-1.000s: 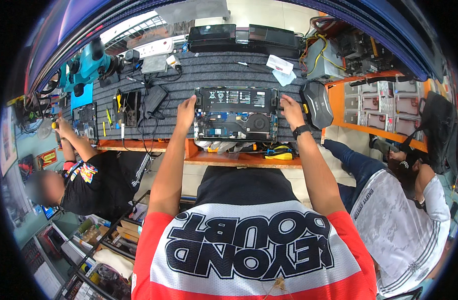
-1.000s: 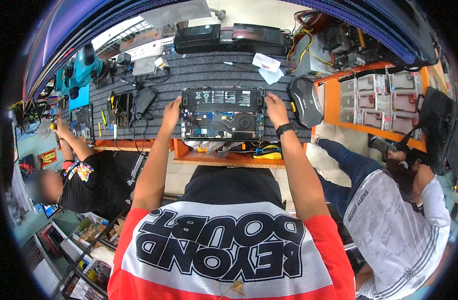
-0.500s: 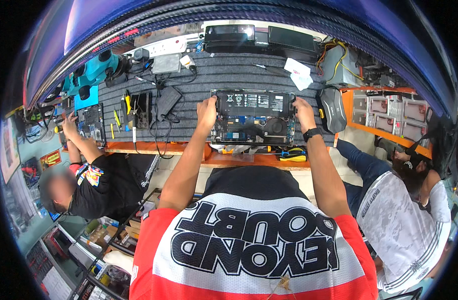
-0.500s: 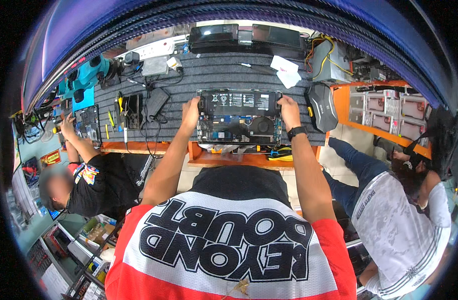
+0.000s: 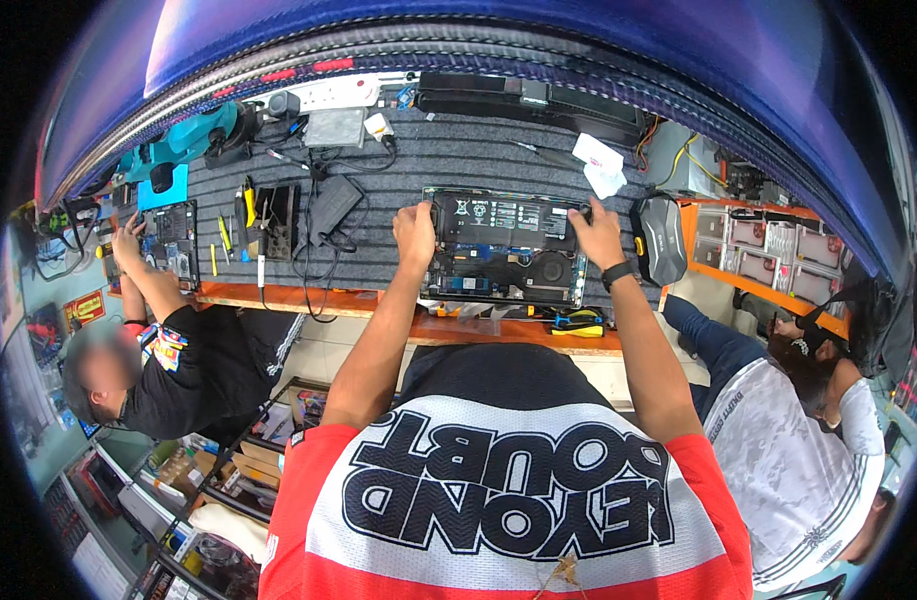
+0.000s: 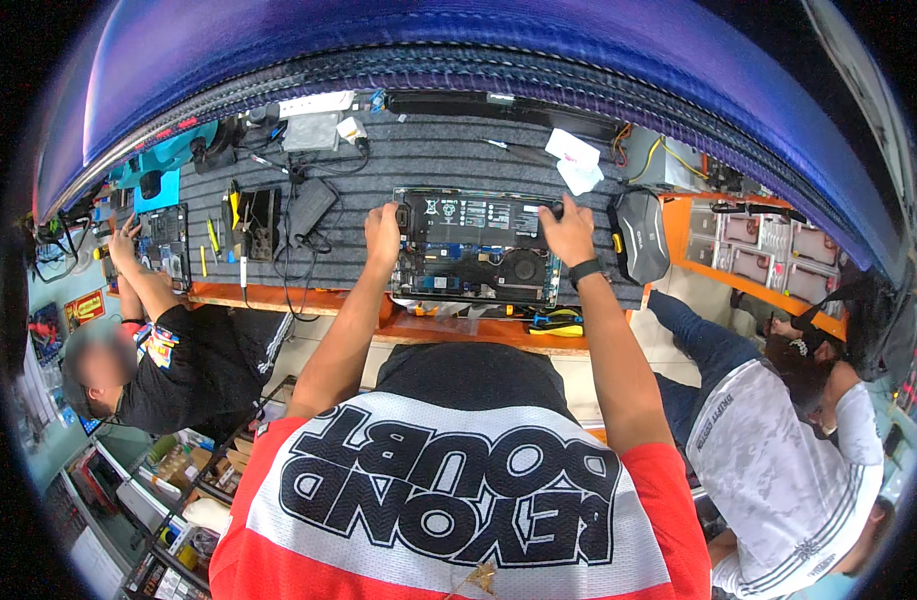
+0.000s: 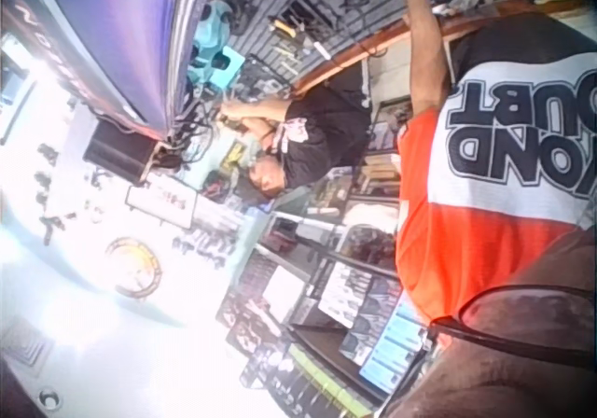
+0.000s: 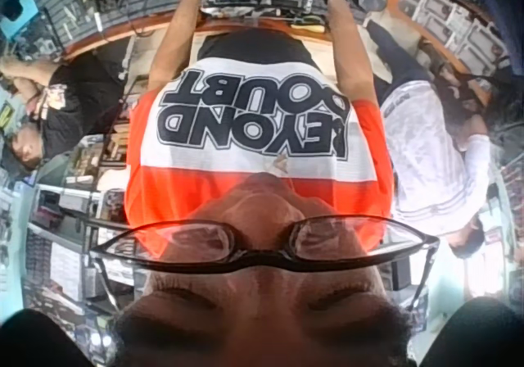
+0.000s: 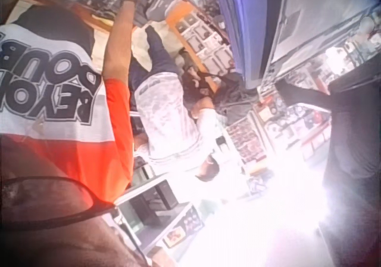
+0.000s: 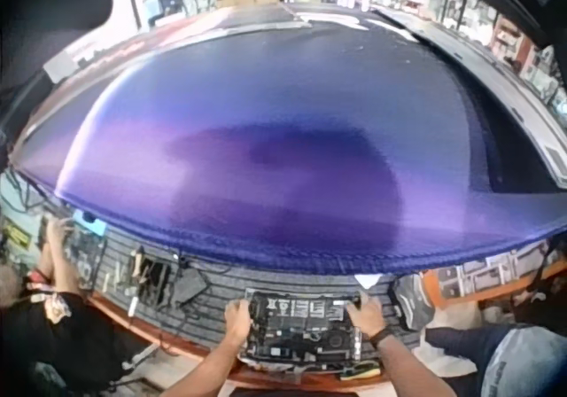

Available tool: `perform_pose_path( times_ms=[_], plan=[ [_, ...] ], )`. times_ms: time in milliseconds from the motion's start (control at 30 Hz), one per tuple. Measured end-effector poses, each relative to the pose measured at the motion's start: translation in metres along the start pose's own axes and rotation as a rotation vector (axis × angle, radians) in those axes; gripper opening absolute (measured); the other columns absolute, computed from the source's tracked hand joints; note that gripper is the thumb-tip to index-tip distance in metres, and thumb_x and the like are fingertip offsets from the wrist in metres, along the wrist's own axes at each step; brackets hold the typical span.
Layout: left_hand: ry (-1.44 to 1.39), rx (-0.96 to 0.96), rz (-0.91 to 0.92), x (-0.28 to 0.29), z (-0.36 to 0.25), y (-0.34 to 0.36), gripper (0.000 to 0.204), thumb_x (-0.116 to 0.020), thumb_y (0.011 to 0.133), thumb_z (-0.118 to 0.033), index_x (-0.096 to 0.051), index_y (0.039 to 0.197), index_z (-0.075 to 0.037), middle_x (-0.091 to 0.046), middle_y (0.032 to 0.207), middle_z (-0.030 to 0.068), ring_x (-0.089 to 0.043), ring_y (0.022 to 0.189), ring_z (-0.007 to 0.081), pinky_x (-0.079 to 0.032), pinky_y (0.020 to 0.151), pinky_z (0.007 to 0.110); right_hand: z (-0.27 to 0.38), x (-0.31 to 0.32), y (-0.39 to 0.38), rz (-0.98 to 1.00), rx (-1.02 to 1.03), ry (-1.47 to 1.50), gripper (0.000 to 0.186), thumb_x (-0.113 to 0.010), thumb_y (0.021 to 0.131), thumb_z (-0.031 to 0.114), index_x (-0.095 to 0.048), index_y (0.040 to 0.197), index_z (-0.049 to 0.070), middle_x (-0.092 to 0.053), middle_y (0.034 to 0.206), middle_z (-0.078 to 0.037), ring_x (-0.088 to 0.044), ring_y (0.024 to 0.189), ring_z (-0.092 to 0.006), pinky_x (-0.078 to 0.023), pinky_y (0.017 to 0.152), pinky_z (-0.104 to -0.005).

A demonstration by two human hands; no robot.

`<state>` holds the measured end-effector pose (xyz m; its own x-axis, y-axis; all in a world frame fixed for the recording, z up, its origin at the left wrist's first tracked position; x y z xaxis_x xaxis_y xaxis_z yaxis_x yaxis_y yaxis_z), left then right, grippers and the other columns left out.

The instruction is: The person places a battery into a laptop chassis, connects a small internal cable by hand, and uses a screwdriver to secure it with screws. Then, the person places the bottom panel onto the laptop and presses it into place.

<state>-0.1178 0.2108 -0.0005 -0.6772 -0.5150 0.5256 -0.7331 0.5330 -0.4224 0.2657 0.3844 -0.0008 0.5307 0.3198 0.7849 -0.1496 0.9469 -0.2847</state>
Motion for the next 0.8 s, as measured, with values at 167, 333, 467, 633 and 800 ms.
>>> perform_pose_path(
  times_ms=[167, 333, 467, 633, 800],
  plan=[
    [0.005, 0.035, -0.005, 0.009, -0.008, -0.004, 0.064, -0.051, 0.096, -0.049, -0.072, 0.106, 0.011, -0.066, 0.115, 0.0352, -0.059, 0.116, 0.0471, -0.041, 0.106, 0.051, 0.137, -0.014, -0.018, 0.154, 0.525, -0.256, 0.049, -0.067, 0.094, 0.037, -0.066, 0.135, 0.011, -0.058, 0.136, -0.016, -0.055, 0.125, -0.0386, -0.049, 0.100, -0.0538],
    [-0.042, -0.018, -0.059, 0.000, 0.018, 0.014, 0.063, -0.047, 0.097, -0.046, -0.073, 0.097, 0.012, -0.067, 0.104, 0.0370, -0.062, 0.111, 0.0481, -0.043, 0.099, 0.053, 0.167, -0.069, -0.010, 0.373, 0.607, -0.365, 0.052, -0.066, 0.095, 0.042, -0.066, 0.137, 0.011, -0.059, 0.132, -0.016, -0.055, 0.127, -0.0371, -0.046, 0.104, -0.0553],
    [-0.072, -0.011, 0.025, 0.006, -0.008, -0.004, 0.062, -0.045, 0.100, -0.044, -0.072, 0.103, 0.011, -0.064, 0.115, 0.0390, -0.057, 0.117, 0.0497, -0.039, 0.103, 0.055, 0.183, -0.076, -0.009, 0.427, 0.595, -0.379, 0.056, -0.069, 0.092, 0.046, -0.067, 0.134, 0.009, -0.059, 0.129, -0.019, -0.056, 0.124, -0.0387, -0.047, 0.103, -0.0538],
    [0.017, -0.163, -0.077, -0.004, 0.015, 0.008, 0.061, -0.044, 0.102, -0.043, -0.071, 0.107, 0.012, -0.063, 0.120, 0.0364, -0.055, 0.117, 0.0512, -0.037, 0.105, 0.056, 0.199, -0.080, -0.009, 0.458, 0.583, -0.424, 0.057, -0.070, 0.090, 0.047, -0.068, 0.128, 0.005, -0.060, 0.126, -0.021, -0.058, 0.122, -0.0400, -0.048, 0.102, -0.0522],
    [0.110, -0.134, 0.077, -0.014, 0.011, 0.010, 0.060, -0.043, 0.103, -0.043, -0.069, 0.112, 0.010, -0.062, 0.125, 0.0340, -0.051, 0.123, 0.0484, -0.035, 0.110, 0.054, 0.203, -0.080, -0.004, 0.465, 0.515, -0.437, 0.058, -0.073, 0.087, 0.050, -0.068, 0.120, 0.002, -0.062, 0.122, -0.020, -0.059, 0.120, -0.0398, -0.049, 0.101, -0.0517]
  ],
)
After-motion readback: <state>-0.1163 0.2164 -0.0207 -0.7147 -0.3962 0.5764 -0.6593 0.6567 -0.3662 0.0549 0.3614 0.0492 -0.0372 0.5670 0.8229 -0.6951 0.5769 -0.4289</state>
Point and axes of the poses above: each hand's wrist, its own y-axis towards the middle knuckle, its own x-axis out of the back of the hand, z = x × y, the point moved 9 cm from there along y, towards the middle knuckle
